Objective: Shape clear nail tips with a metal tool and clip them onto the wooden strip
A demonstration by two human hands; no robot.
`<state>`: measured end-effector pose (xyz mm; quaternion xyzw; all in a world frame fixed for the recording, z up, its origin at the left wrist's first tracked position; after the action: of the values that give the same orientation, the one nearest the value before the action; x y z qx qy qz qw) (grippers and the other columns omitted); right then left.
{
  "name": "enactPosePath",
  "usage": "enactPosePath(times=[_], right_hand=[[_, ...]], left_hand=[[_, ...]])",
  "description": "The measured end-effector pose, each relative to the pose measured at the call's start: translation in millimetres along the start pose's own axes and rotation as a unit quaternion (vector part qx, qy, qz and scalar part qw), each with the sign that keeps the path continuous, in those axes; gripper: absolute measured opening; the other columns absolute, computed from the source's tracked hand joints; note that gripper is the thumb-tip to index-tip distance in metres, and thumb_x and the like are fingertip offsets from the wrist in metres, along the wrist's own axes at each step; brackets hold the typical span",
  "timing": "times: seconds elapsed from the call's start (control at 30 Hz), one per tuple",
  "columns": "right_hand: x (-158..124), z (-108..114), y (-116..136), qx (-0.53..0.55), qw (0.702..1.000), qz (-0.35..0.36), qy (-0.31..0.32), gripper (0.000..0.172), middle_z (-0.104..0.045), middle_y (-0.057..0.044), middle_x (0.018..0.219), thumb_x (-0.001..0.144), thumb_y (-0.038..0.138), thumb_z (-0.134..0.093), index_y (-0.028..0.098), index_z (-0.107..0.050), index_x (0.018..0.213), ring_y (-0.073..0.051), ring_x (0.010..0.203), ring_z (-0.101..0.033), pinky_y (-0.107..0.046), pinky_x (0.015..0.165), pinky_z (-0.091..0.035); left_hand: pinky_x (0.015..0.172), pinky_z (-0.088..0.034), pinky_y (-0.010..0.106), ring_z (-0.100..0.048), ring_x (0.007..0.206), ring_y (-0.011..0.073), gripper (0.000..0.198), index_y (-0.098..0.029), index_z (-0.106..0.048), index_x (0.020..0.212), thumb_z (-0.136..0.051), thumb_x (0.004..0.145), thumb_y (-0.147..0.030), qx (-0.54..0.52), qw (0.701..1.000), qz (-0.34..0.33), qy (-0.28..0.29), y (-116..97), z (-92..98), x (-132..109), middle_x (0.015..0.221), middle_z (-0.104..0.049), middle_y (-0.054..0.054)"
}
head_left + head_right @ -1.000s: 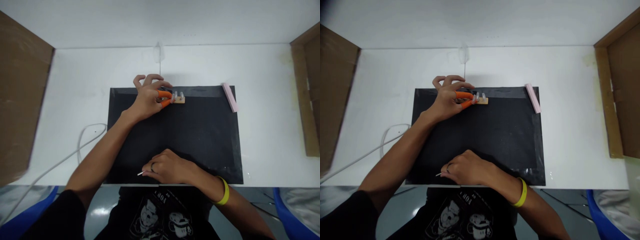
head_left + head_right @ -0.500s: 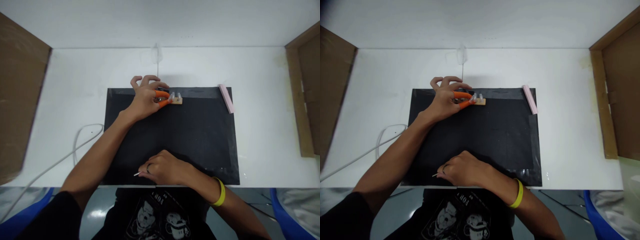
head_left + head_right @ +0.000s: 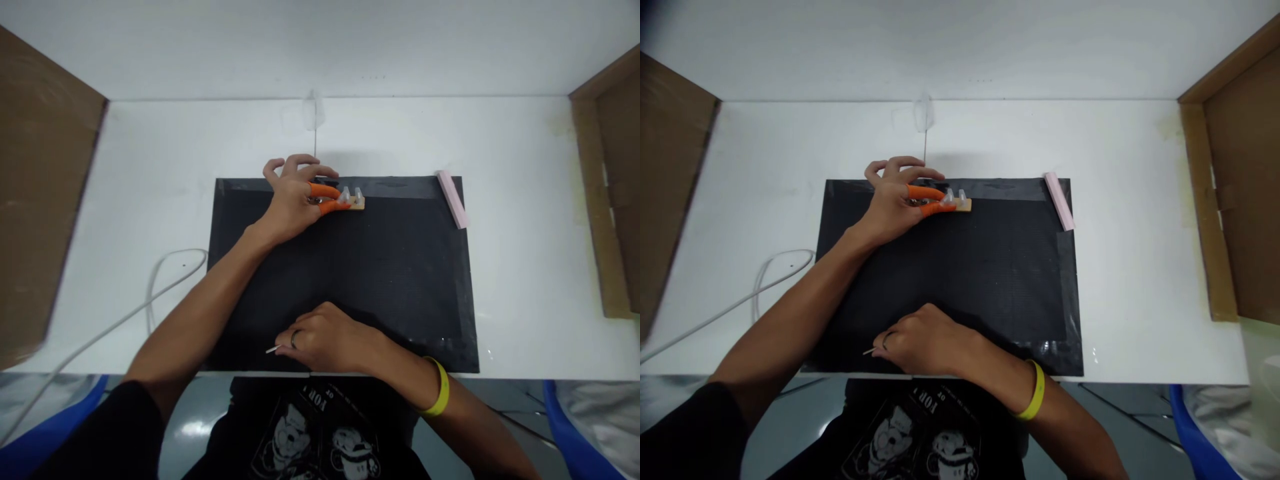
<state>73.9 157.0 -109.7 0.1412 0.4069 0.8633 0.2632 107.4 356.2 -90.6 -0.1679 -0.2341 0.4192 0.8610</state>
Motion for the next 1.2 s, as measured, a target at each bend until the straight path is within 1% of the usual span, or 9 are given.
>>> enactPosePath(times=[0.1, 0.23, 0.37, 0.43, 0.53, 0.6, 0.8, 1.0, 1.2], right_hand=[[1, -1, 0, -0.001, 1.000, 0.002, -0.003, 0.027, -0.073, 0.001, 0.090, 0.104, 0.033, -0.042, 0.021, -0.067, 0.106, -0.012, 0.082, -0.066, -0.027, 0.057, -0.035], [0, -1, 0, -0.003, 1.000, 0.004, -0.007, 0.027, -0.073, 0.002, 0.089, 0.104, 0.033, -0.043, 0.022, -0.067, 0.103, -0.012, 0.082, -0.066, -0.027, 0.056, -0.034], [0, -2, 0, -0.006, 1.000, 0.005, -0.005, 0.026, -0.073, 0.003, 0.090, 0.103, 0.034, -0.043, 0.022, -0.067, 0.104, -0.012, 0.083, -0.066, -0.027, 0.056, -0.033], [0, -2, 0, -0.008, 1.000, 0.004, -0.004, 0.026, -0.073, 0.003, 0.092, 0.103, 0.034, -0.044, 0.022, -0.067, 0.104, -0.012, 0.085, -0.066, -0.028, 0.056, -0.034], [1, -3, -1, -0.014, 1.000, 0.002, -0.001, 0.026, -0.073, 0.003, 0.091, 0.103, 0.033, -0.043, 0.022, -0.067, 0.102, -0.011, 0.084, -0.066, -0.028, 0.055, -0.034], [1, -3, -1, -0.018, 1.000, 0.000, 0.001, 0.026, -0.073, 0.003, 0.091, 0.103, 0.034, -0.043, 0.023, -0.067, 0.102, -0.011, 0.083, -0.066, -0.028, 0.054, -0.032], [1, -6, -3, -0.027, 1.000, -0.004, 0.004, 0.027, -0.073, 0.003, 0.092, 0.104, 0.036, -0.043, 0.023, -0.066, 0.103, -0.012, 0.085, -0.066, -0.028, 0.054, -0.030], [1, -5, -2, -0.034, 0.999, -0.003, 0.008, 0.031, -0.073, 0.003, 0.093, 0.104, 0.037, -0.039, 0.022, -0.066, 0.103, -0.012, 0.085, -0.066, -0.029, 0.054, -0.030], [0, -4, -1, -0.033, 0.999, 0.000, 0.008, 0.030, -0.073, 0.003, 0.093, 0.104, 0.036, -0.040, 0.021, -0.067, 0.104, -0.013, 0.086, -0.066, -0.029, 0.055, -0.032]], left_hand=[[0.105, -0.018, 0.062, -0.052, 0.123, 0.0289, 0.007, -0.032, -0.075, 0.082, -0.074, 0.084, -0.039, 0.005, 1.000, -0.004, -0.005, 1, 0.7, 0, 0.115, -0.071, -0.003], [0.105, -0.017, 0.063, -0.049, 0.123, 0.0293, 0.013, -0.032, -0.075, 0.085, -0.072, 0.085, -0.044, 0.020, 0.999, -0.009, 0.024, 2, -1.1, 2, 0.118, -0.070, -0.005], [0.107, -0.015, 0.063, -0.048, 0.126, 0.0320, 0.013, -0.029, -0.074, 0.087, -0.075, 0.082, -0.041, 0.026, 0.999, -0.011, 0.029, 1, 2.6, 4, 0.120, -0.068, 0.001], [0.107, -0.015, 0.063, -0.046, 0.127, 0.0340, 0.018, -0.030, -0.074, 0.090, -0.079, 0.078, -0.043, 0.031, 0.999, -0.019, 0.033, -2, 4.4, 3, 0.123, -0.067, 0.003], [0.105, -0.016, 0.064, -0.043, 0.130, 0.0371, 0.032, -0.032, -0.073, 0.098, -0.082, 0.072, -0.049, 0.042, 0.997, -0.038, 0.054, -9, 5.8, 3, 0.129, -0.063, 0.005], [0.105, -0.015, 0.065, -0.041, 0.132, 0.0386, 0.035, -0.033, -0.072, 0.101, -0.082, 0.072, -0.049, 0.051, 0.996, -0.047, 0.064, -14, 8.0, 2, 0.132, -0.061, 0.005], [0.106, -0.012, 0.068, -0.038, 0.134, 0.0403, 0.028, -0.033, -0.072, 0.102, -0.080, 0.076, -0.041, 0.048, 0.994, -0.053, 0.078, -21, 12.0, 4, 0.133, -0.060, 0.005], [0.106, -0.012, 0.066, -0.041, 0.132, 0.0363, 0.018, -0.036, -0.072, 0.101, -0.073, 0.082, -0.038, 0.062, 0.992, -0.069, 0.089, -22, 9.1, 4, 0.131, -0.062, 0.003], [0.104, -0.011, 0.064, -0.043, 0.129, 0.0353, 0.014, -0.032, -0.071, 0.097, -0.069, 0.085, -0.039, 0.082, 0.990, -0.079, 0.081, -23, 9.3, 6, 0.130, -0.062, 0.003]])
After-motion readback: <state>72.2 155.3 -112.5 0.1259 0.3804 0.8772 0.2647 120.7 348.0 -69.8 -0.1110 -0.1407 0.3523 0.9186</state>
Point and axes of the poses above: each hand's wrist, its own x-axis towards the middle knuckle, its own z-axis out of the back of the hand, y = z × x, the point moved 10 cm from there along x, towards the middle knuckle
